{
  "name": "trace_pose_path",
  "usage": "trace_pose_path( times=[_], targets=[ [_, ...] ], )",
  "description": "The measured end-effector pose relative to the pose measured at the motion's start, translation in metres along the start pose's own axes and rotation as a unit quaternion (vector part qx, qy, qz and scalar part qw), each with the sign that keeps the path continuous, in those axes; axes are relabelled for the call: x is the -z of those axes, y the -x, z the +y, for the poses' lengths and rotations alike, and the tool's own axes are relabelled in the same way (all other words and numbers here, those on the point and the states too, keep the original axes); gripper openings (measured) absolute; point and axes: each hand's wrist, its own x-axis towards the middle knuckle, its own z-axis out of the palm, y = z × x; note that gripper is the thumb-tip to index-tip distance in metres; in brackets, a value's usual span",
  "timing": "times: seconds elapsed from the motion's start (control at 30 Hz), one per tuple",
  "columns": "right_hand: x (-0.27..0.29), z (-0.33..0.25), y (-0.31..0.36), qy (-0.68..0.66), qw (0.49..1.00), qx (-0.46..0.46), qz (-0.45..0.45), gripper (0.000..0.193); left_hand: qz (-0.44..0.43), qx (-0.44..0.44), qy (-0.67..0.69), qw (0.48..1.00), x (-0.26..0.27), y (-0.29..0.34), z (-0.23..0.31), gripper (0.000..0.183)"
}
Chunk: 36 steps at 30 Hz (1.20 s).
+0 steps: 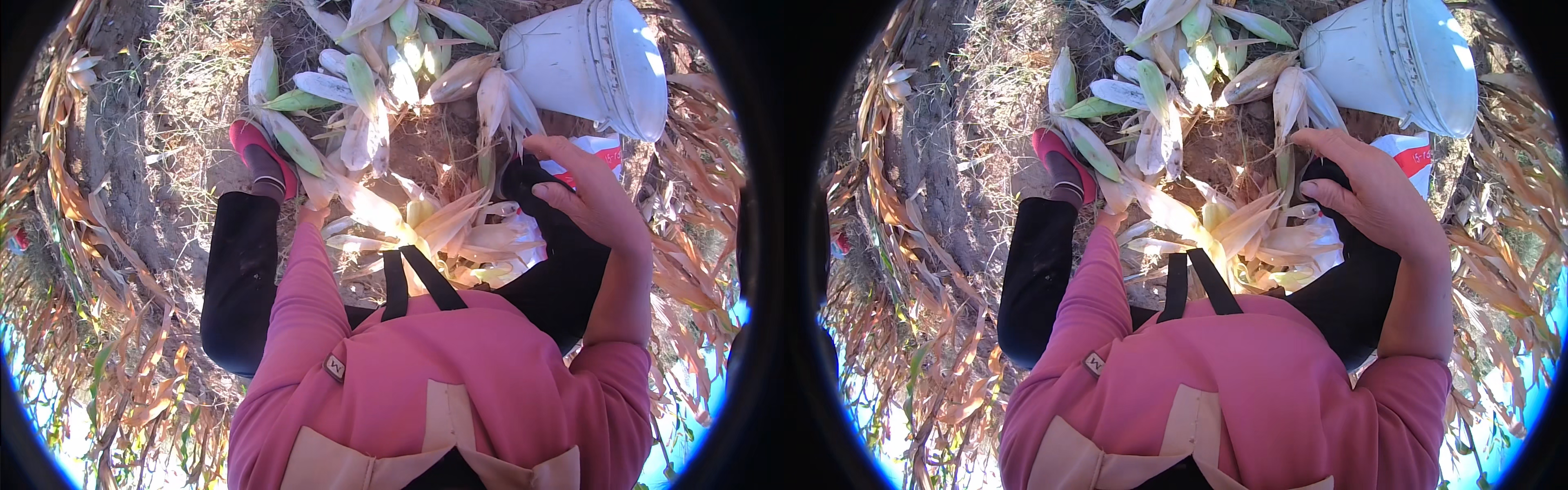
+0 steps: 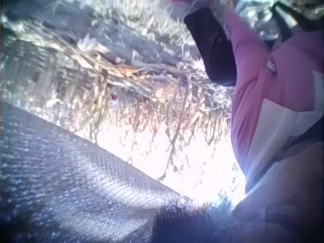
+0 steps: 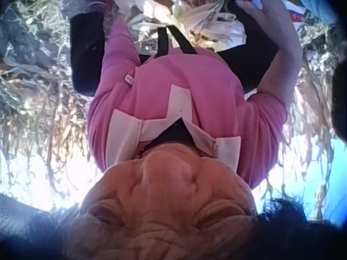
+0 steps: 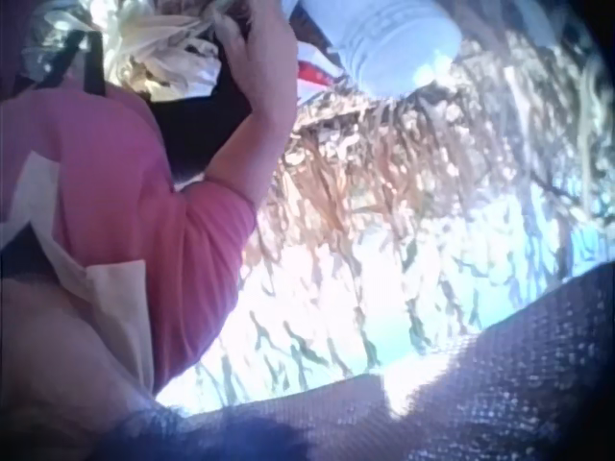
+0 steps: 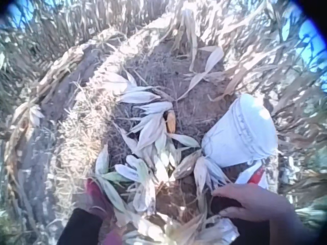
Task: The person sits on the ground in a cornfield and shucks corn cobs by hand. They peel back the husks, remove the silk, and place the cleaned cobs into a white bucket.
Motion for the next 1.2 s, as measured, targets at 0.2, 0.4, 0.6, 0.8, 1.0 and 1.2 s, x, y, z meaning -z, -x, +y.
trace_pose_path(
  times=[0.2,0.4,0.6,0.8,1.0,1.2],
  targets=[
    [-0.005,0.002,-0.006,-0.035,0.999,-0.009,-0.020,0.043,-0.087,0.040,0.015,0.995,-0.042,0.025,0.052,0.085],
    [-0.007,0.003,-0.002,-0.040,0.999,-0.015,-0.029,0.043,-0.148,0.014,-0.086,0.985,-0.050,0.057,0.108,0.074],
    [-0.010,0.005,0.007,0.001,1.000,0.008,-0.003,0.044,-0.083,-0.020,0.202,0.976,-0.065,0.088,0.154,0.091],
    [-0.008,0.016,0.017,0.033,0.999,0.008,0.002,0.042,-0.267,0.013,-0.058,0.962,-0.017,0.113,0.205,0.066],
    [-0.004,0.011,0.026,0.050,0.998,0.036,0.032,0.039,-0.304,-0.013,-0.424,0.853,0.063,0.184,0.270,0.079],
    [-0.007,0.007,0.019,0.041,0.998,0.029,0.034,0.040,-0.373,-0.280,-0.142,0.873,0.115,0.280,0.333,0.087]
  ],
)
